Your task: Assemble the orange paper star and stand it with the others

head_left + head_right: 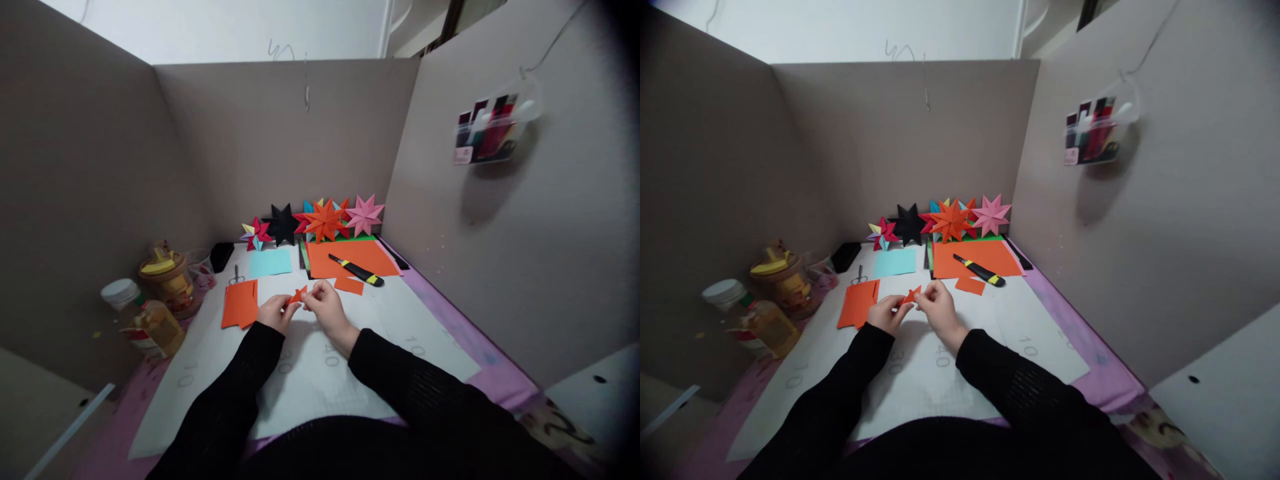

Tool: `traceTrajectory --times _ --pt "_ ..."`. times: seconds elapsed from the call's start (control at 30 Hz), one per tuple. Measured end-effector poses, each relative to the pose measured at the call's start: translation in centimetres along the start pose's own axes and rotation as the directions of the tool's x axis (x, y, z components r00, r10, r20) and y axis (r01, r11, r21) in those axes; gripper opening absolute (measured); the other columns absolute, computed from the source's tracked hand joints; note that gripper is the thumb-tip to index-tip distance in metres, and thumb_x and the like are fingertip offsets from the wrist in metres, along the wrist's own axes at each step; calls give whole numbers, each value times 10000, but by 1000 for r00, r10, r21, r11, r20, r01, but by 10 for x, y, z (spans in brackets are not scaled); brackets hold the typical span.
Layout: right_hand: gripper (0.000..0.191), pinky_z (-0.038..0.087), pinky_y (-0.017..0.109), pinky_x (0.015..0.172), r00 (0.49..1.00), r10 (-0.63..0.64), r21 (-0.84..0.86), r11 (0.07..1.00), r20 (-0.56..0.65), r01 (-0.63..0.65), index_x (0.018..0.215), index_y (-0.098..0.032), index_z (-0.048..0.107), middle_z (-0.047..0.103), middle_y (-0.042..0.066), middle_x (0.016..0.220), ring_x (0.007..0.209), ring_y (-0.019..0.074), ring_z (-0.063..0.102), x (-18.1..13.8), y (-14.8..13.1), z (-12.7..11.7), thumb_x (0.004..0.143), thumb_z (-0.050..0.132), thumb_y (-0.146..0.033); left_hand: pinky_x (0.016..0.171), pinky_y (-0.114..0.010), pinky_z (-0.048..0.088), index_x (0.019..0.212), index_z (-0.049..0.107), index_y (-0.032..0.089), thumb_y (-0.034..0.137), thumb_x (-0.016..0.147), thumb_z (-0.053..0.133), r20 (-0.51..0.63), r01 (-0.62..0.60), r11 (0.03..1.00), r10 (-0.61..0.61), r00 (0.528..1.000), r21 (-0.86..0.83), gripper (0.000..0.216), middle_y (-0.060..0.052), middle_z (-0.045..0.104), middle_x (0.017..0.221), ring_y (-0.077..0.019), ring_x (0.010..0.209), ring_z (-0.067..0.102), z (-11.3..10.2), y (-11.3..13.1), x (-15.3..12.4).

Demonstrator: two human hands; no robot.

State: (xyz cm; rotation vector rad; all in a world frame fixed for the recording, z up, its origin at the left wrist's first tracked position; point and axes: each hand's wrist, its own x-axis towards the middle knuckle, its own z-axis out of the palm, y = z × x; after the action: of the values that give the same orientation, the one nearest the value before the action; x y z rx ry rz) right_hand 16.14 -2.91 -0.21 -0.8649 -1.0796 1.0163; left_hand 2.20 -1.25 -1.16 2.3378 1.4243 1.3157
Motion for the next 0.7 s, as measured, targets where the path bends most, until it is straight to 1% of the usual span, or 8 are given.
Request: traceTrajectory --times 0.07,0.13,0.27,0.33,0.4,0.47,0.57,0.7 --pt "260 427 236 538 1000 -12 5 1000 8 12 678 -207 386 462 -73 571 527 100 528 0 0 0 703 630 -292 555 -232 438 705 646 176 346 762 565 4 30 999 -30 1000 -25 196 -29 657 671 -137 584 584 0 1 0" --pt "233 433 242 554 999 -26 5 1000 27 26 701 -208 405 485 -63 598 551 104 531 0 1 0 707 625 -287 539 -229 442 693 646 180 350 763 557 27 87 993 -85 996 -77 203 -21 653 644 -133 562 583 1 2 0" --pt "240 443 253 568 998 -24 -7 1000 53 25 754 -215 421 517 -49 642 593 119 544 1 3 0 683 640 -283 472 -221 442 672 645 181 370 785 506 130 224 954 -201 971 -197 261 -12 619 560 -128 497 575 4 1 0" --pt "243 433 246 555 999 -18 -13 1000 50 19 750 -216 417 510 -54 627 580 117 535 2 3 -1 679 641 -281 453 -217 445 690 639 179 378 780 508 156 267 925 -231 960 -271 254 -11 617 570 -127 493 581 5 1 -1" --pt "239 413 232 533 999 -21 -18 1000 30 22 733 -216 416 499 -62 609 555 107 514 4 2 -1 678 641 -274 457 -212 457 778 621 181 367 732 573 118 277 892 -251 961 -357 197 -14 639 652 -128 537 597 5 2 -1" --pt "236 400 224 523 1000 -30 -11 999 8 30 719 -213 415 492 -64 610 543 98 498 5 1 -2 677 641 -268 476 -207 469 830 586 185 333 665 647 51 249 871 -252 966 -424 230 -15 643 732 -126 591 603 4 4 0" --pt "231 400 223 525 999 -31 27 999 17 30 720 -209 416 484 -62 621 544 92 491 5 0 -2 682 636 -268 509 -201 474 767 575 182 298 631 681 14 200 855 -221 975 -478 208 -5 624 720 -116 616 591 3 6 0" --pt "239 395 224 522 999 -36 65 997 27 34 717 -206 415 479 -61 625 539 89 488 2 -2 -1 679 643 -266 516 -208 469 715 569 172 308 605 702 17 232 798 -268 963 -557 219 -1 609 677 -115 606 577 5 6 1"
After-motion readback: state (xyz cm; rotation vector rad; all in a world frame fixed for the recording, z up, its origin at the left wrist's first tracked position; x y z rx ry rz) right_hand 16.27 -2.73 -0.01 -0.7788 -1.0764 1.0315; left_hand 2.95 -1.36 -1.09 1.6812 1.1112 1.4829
